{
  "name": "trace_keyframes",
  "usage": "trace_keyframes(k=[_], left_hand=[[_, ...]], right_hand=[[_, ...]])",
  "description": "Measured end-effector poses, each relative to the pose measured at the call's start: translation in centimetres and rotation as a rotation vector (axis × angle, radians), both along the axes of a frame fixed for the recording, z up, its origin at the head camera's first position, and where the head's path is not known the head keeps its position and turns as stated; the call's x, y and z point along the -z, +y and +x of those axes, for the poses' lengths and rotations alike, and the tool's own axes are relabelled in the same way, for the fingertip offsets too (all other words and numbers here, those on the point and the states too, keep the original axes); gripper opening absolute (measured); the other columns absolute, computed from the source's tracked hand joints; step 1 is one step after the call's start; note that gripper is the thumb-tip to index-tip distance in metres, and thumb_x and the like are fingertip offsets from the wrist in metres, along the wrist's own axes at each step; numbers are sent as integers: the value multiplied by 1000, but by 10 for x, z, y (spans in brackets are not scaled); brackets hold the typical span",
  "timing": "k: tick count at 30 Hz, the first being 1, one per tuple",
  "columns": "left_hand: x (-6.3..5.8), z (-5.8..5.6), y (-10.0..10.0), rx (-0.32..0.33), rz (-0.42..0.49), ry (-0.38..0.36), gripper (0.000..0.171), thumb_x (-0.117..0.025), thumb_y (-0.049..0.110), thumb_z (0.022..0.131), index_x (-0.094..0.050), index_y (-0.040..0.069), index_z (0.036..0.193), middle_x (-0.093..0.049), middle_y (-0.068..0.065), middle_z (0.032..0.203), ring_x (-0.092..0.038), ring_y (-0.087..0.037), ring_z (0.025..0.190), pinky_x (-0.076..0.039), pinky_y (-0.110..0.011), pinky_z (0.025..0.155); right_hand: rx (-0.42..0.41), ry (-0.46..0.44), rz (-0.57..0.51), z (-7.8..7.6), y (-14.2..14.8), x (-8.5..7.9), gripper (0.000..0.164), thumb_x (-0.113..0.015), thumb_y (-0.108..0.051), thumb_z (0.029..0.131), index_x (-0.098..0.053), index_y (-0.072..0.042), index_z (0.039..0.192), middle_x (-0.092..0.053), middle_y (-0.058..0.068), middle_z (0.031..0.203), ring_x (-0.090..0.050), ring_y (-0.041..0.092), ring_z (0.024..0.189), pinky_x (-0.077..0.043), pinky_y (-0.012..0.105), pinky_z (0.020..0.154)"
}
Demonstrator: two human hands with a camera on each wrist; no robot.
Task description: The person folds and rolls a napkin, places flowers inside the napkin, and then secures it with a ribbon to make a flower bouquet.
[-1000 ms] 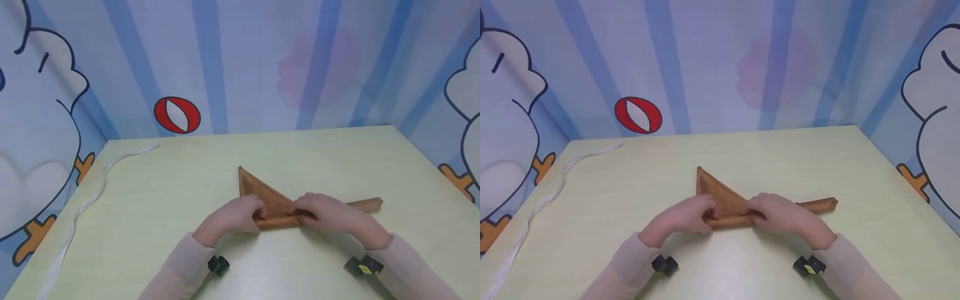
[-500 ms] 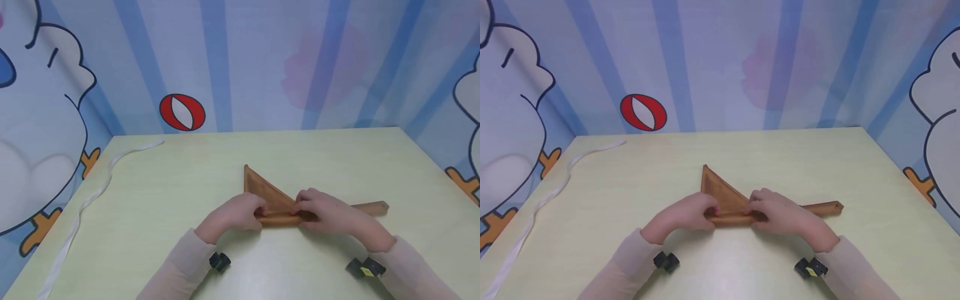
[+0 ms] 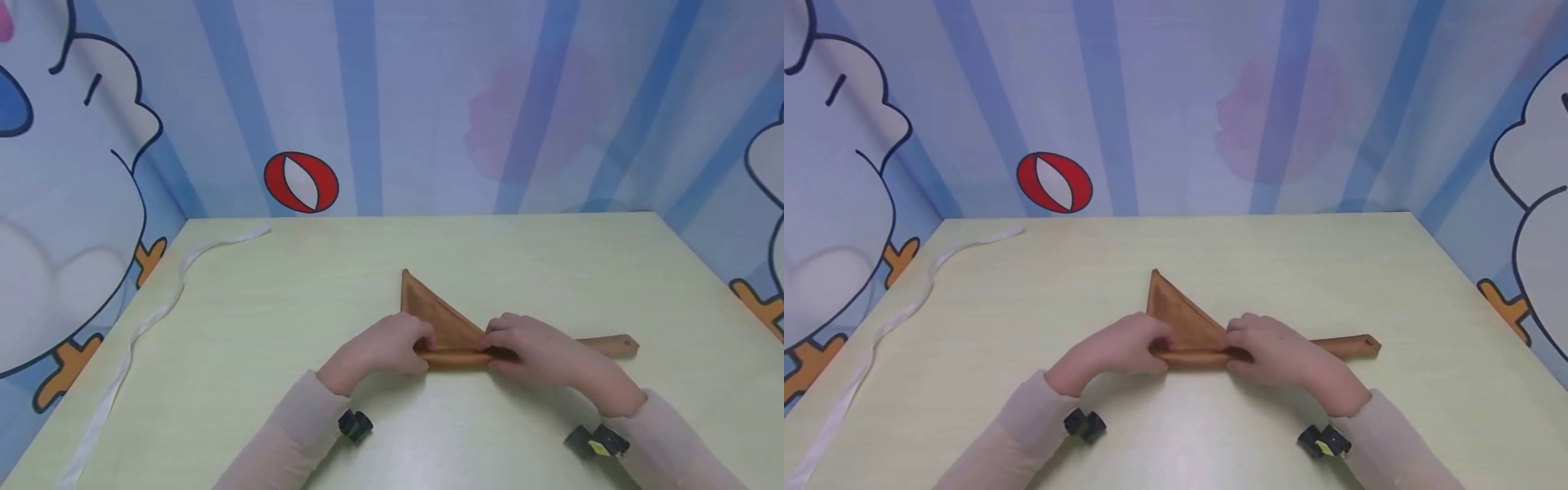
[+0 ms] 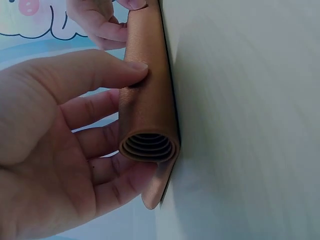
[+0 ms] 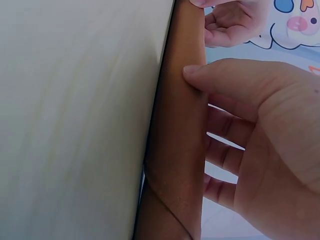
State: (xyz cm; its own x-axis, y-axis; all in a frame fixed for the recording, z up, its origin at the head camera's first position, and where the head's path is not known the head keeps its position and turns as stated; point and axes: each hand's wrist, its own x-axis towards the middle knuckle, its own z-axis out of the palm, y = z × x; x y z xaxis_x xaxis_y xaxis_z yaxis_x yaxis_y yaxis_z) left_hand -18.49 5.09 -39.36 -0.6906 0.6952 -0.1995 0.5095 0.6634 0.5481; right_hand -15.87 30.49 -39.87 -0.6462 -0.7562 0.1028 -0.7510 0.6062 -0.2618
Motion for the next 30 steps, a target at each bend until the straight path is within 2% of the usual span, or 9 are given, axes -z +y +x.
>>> trace_keyframes(k=[9,18,24,30], left_hand=[[-1,0,-2,20,25,-16,20,-67,1,79,-55,15,87,-49,4,74,-44,-12,69,-36,-24,62],[2,-1,-4,61,70,14,19,-63,-2,82,-52,13,81,-43,5,69,-39,-10,63,-31,-23,60],[-1,1,-4,49,65,11,15,-60,-2,82,-53,11,81,-43,5,68,-39,-10,63,-32,-23,60],[-4,3,-2,14,19,8,8,-62,4,84,-57,10,83,-49,3,73,-44,-12,68,-36,-25,63]], right_hand=[[-4,3,-9,-2,-2,0,18,-71,-7,83,-71,-5,102,-64,-4,88,-57,9,80,-51,30,72],[17,-29,-11,-4,-3,-1,18,-69,-6,85,-68,-7,104,-68,-3,92,-62,11,83,-52,32,75],[-12,-25,-40,-6,-3,0,19,-67,-1,85,-65,-13,100,-68,-5,92,-62,11,83,-52,32,74],[-11,-15,-32,-6,-2,0,21,-66,1,85,-66,-11,101,-69,-3,95,-64,14,87,-52,34,78]])
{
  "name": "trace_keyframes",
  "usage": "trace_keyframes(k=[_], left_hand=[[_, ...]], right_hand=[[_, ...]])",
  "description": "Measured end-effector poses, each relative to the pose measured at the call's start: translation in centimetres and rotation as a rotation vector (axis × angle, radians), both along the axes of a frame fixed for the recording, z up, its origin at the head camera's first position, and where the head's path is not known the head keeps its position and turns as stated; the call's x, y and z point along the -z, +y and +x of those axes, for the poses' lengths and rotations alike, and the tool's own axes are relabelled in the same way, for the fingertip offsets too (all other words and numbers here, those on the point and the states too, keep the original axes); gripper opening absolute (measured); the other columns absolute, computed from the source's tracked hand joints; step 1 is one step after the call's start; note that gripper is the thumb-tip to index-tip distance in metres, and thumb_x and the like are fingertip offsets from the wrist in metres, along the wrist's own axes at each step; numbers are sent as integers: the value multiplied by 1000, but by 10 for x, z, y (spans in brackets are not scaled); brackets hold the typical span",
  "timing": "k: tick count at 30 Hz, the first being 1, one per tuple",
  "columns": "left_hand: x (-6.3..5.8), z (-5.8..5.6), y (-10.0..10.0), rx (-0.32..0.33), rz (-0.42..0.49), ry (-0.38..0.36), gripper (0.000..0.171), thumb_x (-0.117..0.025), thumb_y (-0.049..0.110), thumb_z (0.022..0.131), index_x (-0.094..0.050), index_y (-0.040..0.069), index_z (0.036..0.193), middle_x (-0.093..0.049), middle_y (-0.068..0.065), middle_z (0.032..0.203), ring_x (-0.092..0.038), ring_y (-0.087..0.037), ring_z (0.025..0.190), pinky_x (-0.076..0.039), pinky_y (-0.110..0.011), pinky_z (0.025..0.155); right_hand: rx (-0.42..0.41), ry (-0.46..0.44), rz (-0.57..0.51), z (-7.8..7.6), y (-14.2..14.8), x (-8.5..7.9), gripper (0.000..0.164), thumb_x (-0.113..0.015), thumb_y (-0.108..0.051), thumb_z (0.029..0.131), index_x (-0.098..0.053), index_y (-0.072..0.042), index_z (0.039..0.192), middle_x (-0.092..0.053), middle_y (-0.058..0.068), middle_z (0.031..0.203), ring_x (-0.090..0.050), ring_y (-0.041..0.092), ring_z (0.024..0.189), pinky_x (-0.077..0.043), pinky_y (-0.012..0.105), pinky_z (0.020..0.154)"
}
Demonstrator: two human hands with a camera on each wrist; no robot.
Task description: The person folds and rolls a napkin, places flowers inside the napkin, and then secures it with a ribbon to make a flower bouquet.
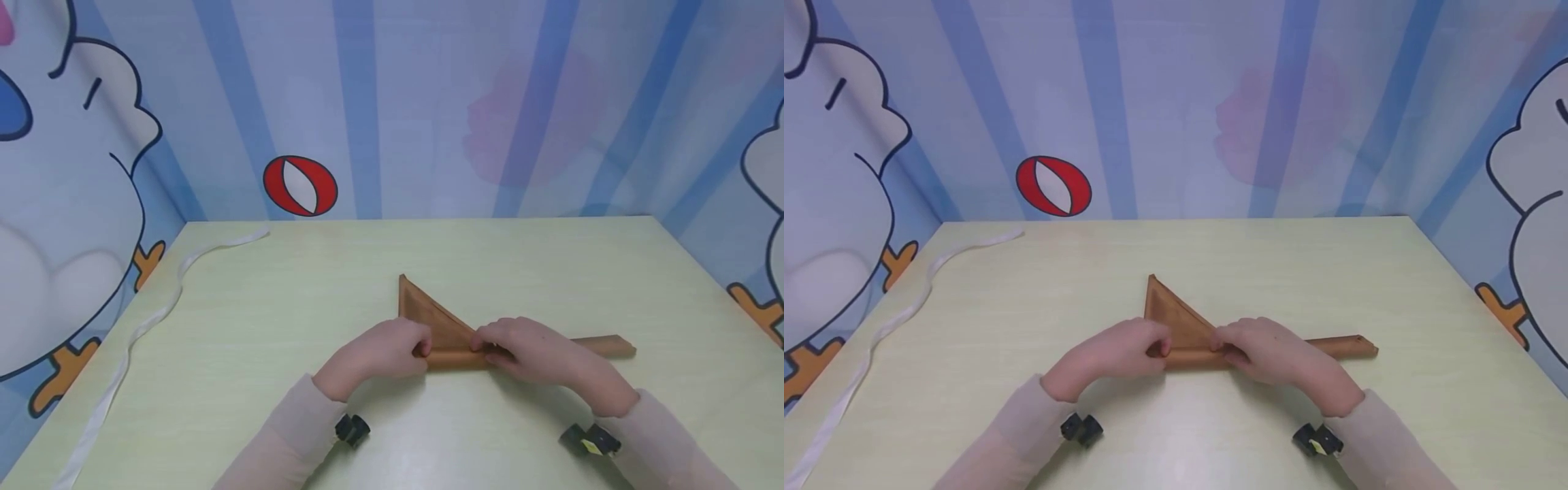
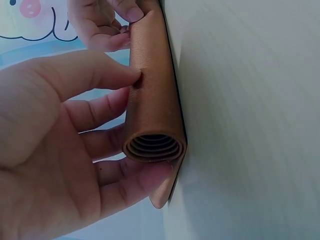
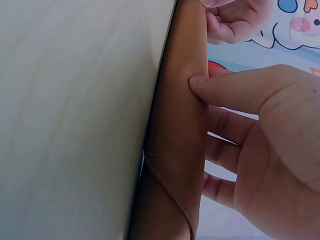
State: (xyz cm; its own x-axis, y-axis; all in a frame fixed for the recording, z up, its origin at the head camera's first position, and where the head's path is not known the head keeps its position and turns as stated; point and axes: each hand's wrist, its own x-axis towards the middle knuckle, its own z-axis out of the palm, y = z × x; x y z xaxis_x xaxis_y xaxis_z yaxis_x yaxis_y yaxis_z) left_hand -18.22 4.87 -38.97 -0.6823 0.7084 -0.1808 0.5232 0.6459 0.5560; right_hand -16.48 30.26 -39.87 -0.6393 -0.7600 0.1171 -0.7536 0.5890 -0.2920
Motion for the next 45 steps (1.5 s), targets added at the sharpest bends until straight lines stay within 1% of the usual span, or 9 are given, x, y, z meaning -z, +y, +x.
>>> trace_keyframes(k=[8,14,20,24,29,34,38,42,45], left_hand=[[2,1,1,2,-48,68,16,-65,-3,79,-57,9,85,-47,1,87,-45,-14,75,-38,-25,67],[3,1,1,-2,-36,94,12,-65,-1,80,-61,6,89,-53,0,88,-46,-14,78,-41,-26,70],[3,0,2,-13,-24,104,11,-65,0,81,-65,3,92,-59,-2,89,-48,-15,78,-43,-29,73],[3,1,1,-8,-20,135,11,-67,1,81,-66,3,92,-58,-3,90,-48,-15,80,-44,-29,73],[3,1,0,0,-16,171,10,-68,3,81,-67,3,91,-58,-3,91,-49,-16,82,-45,-30,75],[3,-2,1,-3,-5,146,9,-66,1,81,-67,2,91,-63,-4,88,-49,-15,77,-46,-31,74],[3,-3,1,-10,-9,132,9,-65,0,82,-66,2,91,-62,-3,84,-48,-14,73,-45,-30,72],[4,-4,0,-10,-11,144,11,-64,1,82,-64,4,93,-60,-1,82,-47,-13,71,-45,-28,70],[4,-4,0,-6,-4,150,12,-64,1,83,-61,7,93,-57,0,78,-46,-13,68,-43,-28,67]], right_hand=[[38,-6,11,3,0,-1,20,-66,0,86,-68,-9,103,-69,-1,98,-64,17,91,-52,35,80],[49,-1,-3,5,0,-2,20,-66,-1,86,-69,-10,104,-69,-1,97,-64,18,90,-52,36,78],[78,-9,16,5,0,-1,22,-66,-5,87,-70,-10,108,-68,-1,99,-62,18,91,-51,36,79],[84,-5,40,5,0,0,25,-69,-9,86,-69,-10,111,-67,0,104,-60,20,96,-50,38,83],[86,25,60,4,-1,1,28,-74,-13,82,-70,-9,109,-63,2,104,-57,21,94,-49,38,81],[70,66,42,3,-3,1,27,-76,-10,79,-71,-6,105,-61,2,98,-55,18,88,-49,35,77],[41,94,22,2,-4,1,24,-74,-5,79,-72,-5,103,-62,1,93,-56,16,83,-49,31,73],[37,84,27,0,-4,1,22,-72,-3,81,-71,-5,102,-63,-1,90,-56,14,81,-49,30,71],[39,74,37,-3,-4,1,20,-71,-3,82,-70,-5,102,-65,-2,90,-57,15,81,-50,30,71]])
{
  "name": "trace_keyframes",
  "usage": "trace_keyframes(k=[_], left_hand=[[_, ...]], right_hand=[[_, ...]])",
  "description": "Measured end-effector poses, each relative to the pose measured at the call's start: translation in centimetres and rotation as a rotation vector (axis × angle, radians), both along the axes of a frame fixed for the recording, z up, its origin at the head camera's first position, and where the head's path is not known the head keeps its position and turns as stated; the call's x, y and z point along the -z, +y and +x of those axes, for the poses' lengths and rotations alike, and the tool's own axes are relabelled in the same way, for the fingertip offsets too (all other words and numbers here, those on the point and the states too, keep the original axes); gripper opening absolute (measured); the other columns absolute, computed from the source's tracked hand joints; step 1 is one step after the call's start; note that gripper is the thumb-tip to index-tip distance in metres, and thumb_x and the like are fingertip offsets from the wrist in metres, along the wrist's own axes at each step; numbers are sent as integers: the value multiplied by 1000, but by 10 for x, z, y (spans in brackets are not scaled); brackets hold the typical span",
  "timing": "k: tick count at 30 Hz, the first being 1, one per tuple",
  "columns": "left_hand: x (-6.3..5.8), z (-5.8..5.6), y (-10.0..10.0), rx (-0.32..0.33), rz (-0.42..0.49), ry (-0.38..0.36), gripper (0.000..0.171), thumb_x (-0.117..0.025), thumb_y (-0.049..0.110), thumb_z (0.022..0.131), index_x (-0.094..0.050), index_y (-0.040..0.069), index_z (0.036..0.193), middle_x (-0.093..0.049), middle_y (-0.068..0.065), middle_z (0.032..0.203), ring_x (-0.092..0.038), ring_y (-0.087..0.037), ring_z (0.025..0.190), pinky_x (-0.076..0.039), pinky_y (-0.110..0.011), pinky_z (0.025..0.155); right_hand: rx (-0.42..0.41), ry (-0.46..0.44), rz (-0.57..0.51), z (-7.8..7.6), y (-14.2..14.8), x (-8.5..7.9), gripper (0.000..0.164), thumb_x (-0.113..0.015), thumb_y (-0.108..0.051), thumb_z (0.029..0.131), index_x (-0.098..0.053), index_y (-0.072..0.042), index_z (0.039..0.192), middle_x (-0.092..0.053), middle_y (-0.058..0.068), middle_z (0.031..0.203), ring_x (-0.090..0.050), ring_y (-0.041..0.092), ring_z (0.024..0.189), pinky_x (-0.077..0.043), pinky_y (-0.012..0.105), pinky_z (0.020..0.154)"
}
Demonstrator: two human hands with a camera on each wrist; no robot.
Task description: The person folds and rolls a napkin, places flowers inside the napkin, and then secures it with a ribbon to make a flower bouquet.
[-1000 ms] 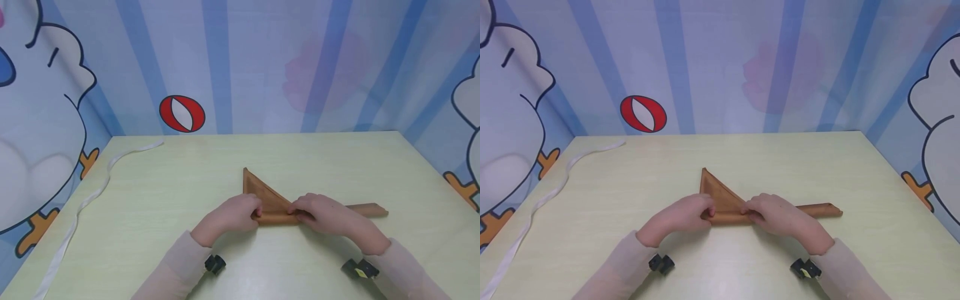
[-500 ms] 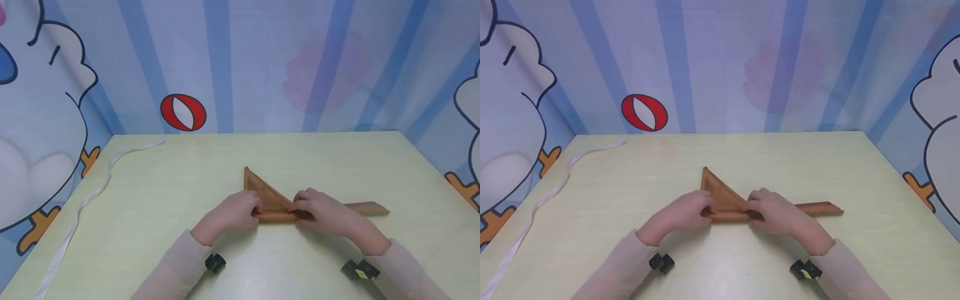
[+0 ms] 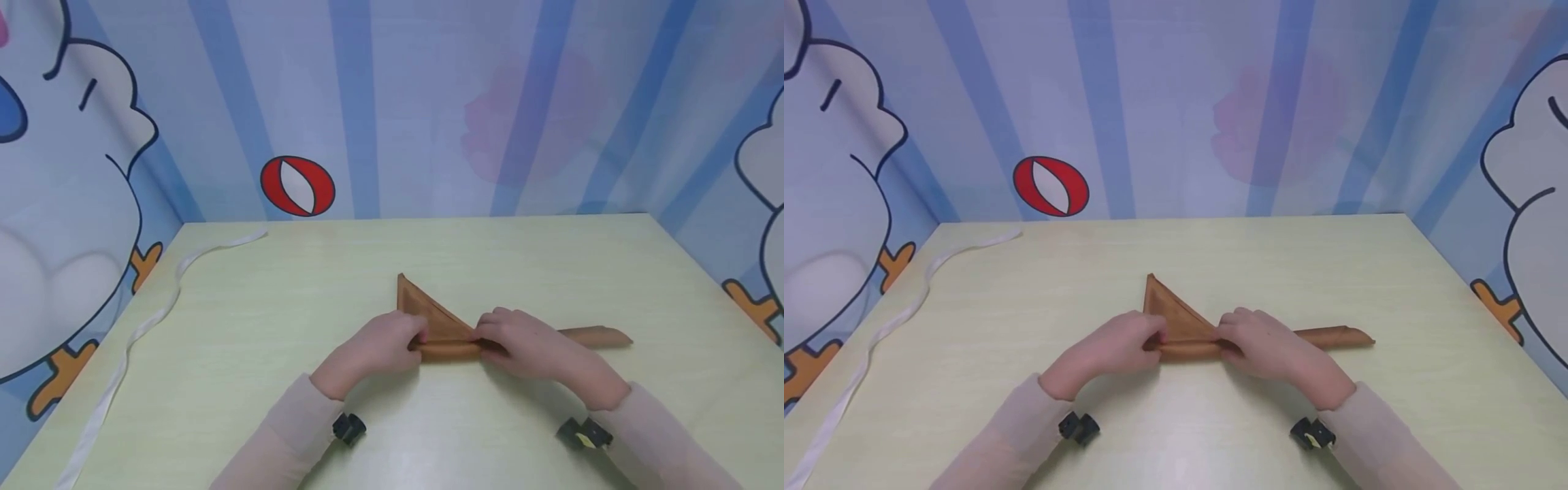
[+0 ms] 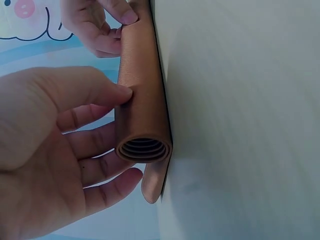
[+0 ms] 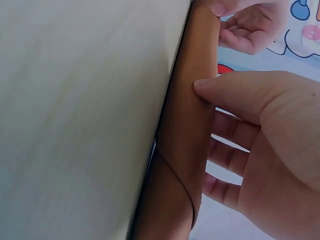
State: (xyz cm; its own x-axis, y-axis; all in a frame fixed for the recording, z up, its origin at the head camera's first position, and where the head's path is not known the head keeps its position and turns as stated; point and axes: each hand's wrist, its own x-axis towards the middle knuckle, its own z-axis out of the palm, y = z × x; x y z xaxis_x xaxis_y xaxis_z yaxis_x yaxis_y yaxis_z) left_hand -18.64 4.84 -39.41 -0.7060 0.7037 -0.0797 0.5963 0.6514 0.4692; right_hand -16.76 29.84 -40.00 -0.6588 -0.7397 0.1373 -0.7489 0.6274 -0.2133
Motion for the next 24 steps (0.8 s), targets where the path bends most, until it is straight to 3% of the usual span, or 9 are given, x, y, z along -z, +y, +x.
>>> trace_keyframes(k=[4,19,24], left_hand=[[2,-1,0,10,13,5,13,-64,1,84,-58,10,91,-53,3,75,-45,-13,68,-41,-27,66],[1,-4,-1,12,22,-13,11,-60,-1,84,-60,9,88,-56,1,76,-47,-12,66,-41,-25,64],[1,-5,-1,-2,18,-24,10,-59,-1,85,-62,7,90,-61,-2,82,-50,-13,70,-44,-27,67]], right_hand=[[-6,-5,2,-2,0,-1,19,-71,-1,82,-70,-4,101,-66,-1,90,-59,15,81,-50,30,71],[8,-47,0,-7,-1,-3,19,-68,0,84,-70,-3,102,-68,1,91,-61,16,80,-51,32,71],[31,-55,-8,-10,-2,-1,19,-67,0,84,-68,-8,102,-67,-1,89,-59,13,77,-50,31,70]])
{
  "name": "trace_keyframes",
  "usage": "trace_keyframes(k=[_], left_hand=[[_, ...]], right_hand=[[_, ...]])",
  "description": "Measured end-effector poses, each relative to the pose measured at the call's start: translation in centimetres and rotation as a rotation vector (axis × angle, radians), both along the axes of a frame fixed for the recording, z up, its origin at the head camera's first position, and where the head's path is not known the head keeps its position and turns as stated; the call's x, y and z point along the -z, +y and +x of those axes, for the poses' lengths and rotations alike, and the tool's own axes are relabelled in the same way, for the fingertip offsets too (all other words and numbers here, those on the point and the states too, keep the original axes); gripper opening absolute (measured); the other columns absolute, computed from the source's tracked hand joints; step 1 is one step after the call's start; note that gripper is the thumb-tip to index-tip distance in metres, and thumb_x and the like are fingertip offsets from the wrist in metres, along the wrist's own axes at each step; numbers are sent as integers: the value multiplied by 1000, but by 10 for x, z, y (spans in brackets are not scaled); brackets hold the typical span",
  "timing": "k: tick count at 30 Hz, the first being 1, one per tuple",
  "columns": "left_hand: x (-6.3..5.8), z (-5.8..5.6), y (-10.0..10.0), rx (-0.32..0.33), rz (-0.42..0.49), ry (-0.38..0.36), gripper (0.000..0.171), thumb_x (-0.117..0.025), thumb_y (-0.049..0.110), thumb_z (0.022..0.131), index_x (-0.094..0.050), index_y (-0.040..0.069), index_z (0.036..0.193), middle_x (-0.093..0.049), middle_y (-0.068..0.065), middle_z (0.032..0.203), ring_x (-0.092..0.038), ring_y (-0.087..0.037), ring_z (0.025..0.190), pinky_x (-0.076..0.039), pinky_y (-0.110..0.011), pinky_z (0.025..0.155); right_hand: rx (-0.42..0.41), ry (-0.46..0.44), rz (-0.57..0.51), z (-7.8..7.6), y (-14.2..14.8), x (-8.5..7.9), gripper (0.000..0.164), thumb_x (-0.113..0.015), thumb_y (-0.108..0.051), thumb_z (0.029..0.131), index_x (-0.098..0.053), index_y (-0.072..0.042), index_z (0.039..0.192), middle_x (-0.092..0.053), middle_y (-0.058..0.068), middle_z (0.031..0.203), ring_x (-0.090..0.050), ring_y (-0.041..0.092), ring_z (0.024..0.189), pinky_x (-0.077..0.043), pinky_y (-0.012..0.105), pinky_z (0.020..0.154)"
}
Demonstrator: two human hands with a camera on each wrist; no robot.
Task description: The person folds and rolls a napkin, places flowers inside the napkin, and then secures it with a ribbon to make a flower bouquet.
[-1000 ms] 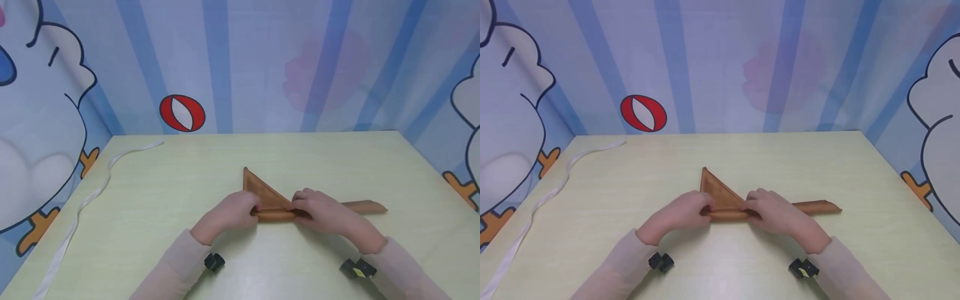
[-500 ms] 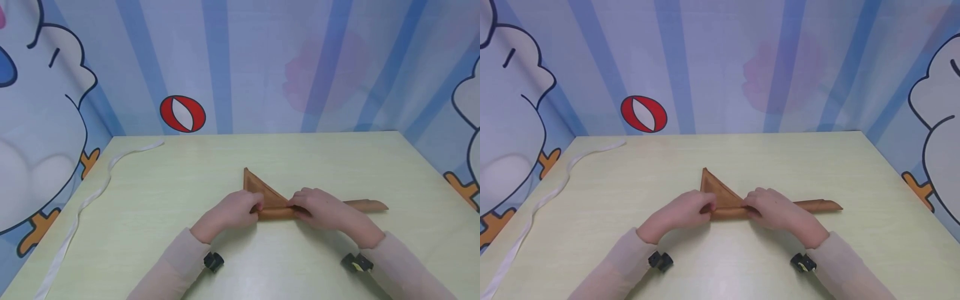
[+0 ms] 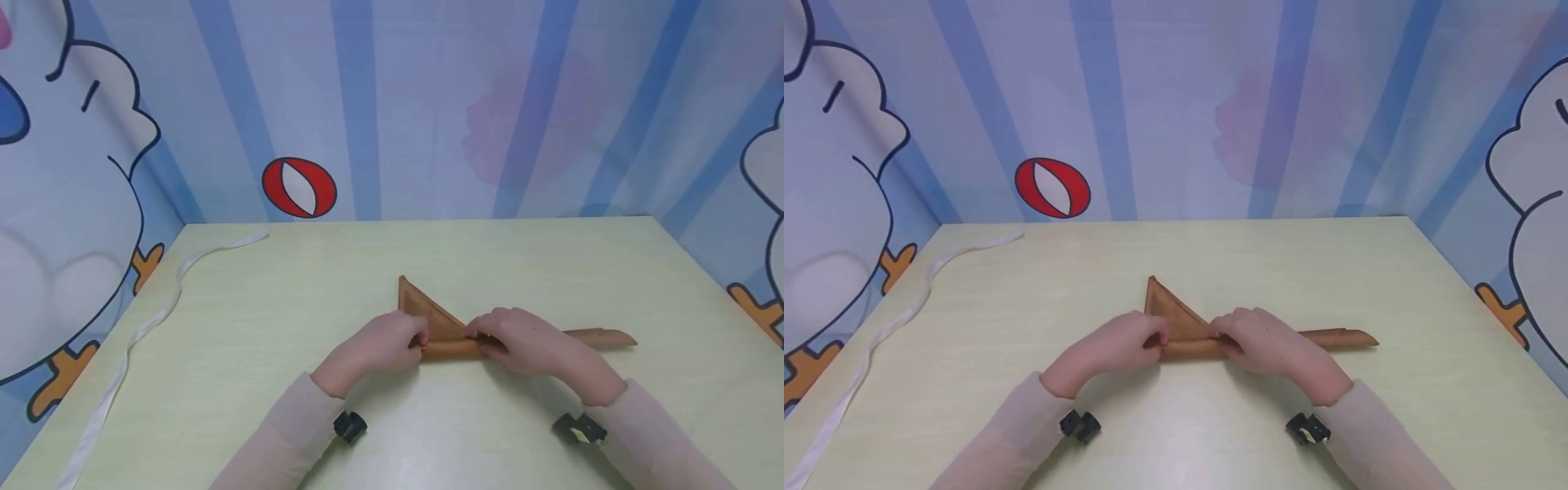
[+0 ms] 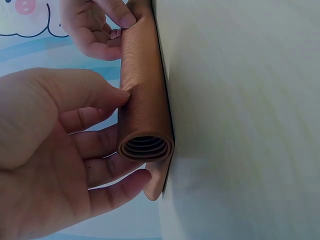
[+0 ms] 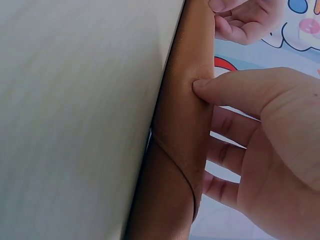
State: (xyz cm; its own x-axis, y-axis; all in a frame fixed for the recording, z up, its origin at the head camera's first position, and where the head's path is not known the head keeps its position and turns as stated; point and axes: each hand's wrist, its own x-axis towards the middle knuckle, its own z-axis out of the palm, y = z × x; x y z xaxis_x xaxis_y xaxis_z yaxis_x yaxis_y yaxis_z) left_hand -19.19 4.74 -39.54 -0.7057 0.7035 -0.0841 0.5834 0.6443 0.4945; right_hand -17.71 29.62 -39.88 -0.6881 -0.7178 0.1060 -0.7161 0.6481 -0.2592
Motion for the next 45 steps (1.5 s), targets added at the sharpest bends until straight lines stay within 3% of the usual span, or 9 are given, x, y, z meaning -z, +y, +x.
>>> trace_keyframes(k=[5,14,21,29,36,45], left_hand=[[-1,-1,1,-16,-11,-13,9,-60,0,86,-63,5,92,-63,-4,88,-53,-14,75,-46,-29,71],[-1,-1,1,-25,-6,-29,7,-60,2,86,-64,5,91,-61,-3,86,-50,-13,73,-45,-28,71],[0,0,1,-15,-58,51,14,-69,7,82,-66,6,96,-53,-1,94,-47,-15,82,-43,-27,70],[0,1,0,-17,-116,119,24,-71,4,77,-66,8,100,-56,-1,102,-53,-21,97,-47,-34,76],[0,1,0,-21,-130,114,28,-71,4,77,-66,7,105,-58,-2,106,-54,-21,101,-48,-36,81],[4,-2,-2,1,-95,77,29,-67,-3,77,-66,4,106,-61,-5,106,-57,-22,101,-48,-35,88]], right_hand=[[-6,-4,-8,-2,-1,1,19,-66,0,85,-65,-13,99,-66,-3,86,-58,11,73,-50,30,68],[-13,19,-11,0,-1,-1,21,-66,3,84,-68,-9,101,-69,0,92,-63,16,82,-52,34,73],[8,9,17,3,-4,-5,21,-65,1,86,-69,-8,104,-69,1,96,-62,19,85,-51,35,74],[28,49,47,3,-5,-2,22,-69,-5,83,-71,-4,105,-62,4,98,-57,18,86,-49,32,74],[46,20,83,3,-5,-2,29,-74,-9,81,-70,-4,108,-59,4,99,-53,17,85,-47,31,72],[15,55,88,1,-5,0,29,-78,-9,78,-71,-4,105,-60,0,93,-54,15,80,-48,30,70]])
